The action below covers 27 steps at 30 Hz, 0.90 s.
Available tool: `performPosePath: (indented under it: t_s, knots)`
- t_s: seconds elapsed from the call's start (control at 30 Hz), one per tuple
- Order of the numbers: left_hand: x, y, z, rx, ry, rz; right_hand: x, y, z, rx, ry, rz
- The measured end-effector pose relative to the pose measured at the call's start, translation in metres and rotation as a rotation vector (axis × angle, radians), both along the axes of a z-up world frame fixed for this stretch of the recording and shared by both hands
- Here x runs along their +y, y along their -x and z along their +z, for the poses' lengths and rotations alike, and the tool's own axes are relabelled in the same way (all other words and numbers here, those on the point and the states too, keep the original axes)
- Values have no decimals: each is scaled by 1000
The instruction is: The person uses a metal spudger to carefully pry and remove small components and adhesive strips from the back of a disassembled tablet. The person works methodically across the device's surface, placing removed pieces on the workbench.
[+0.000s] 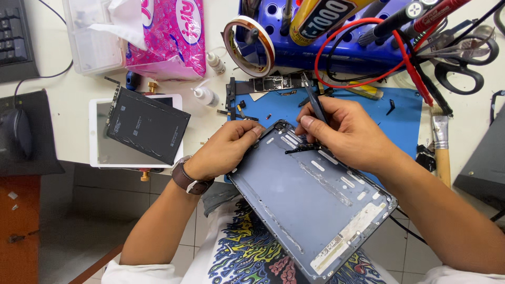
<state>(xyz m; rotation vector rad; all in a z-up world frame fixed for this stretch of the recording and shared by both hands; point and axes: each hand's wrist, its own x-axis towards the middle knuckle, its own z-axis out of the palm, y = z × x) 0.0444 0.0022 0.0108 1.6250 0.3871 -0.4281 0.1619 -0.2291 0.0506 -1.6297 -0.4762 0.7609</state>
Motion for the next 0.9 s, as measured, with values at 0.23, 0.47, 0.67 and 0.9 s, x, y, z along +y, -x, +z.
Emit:
performPosePath:
  t_s: [0.23, 0.47, 0.67, 0.9]
  knots:
    - [-5, 1, 13, -174, -168, 33, 1, -7, -15, -155, 54, -36]
    - [-26, 16, 14, -432, -282, 182, 16, 4, -5, -433, 91, -104]
    - [-34, 18, 10, -559, -315, 267, 33, 18, 0, -699, 141, -123]
    - [-30, 18, 4, -589, -232, 312, 40, 28, -15, -837, 213, -173]
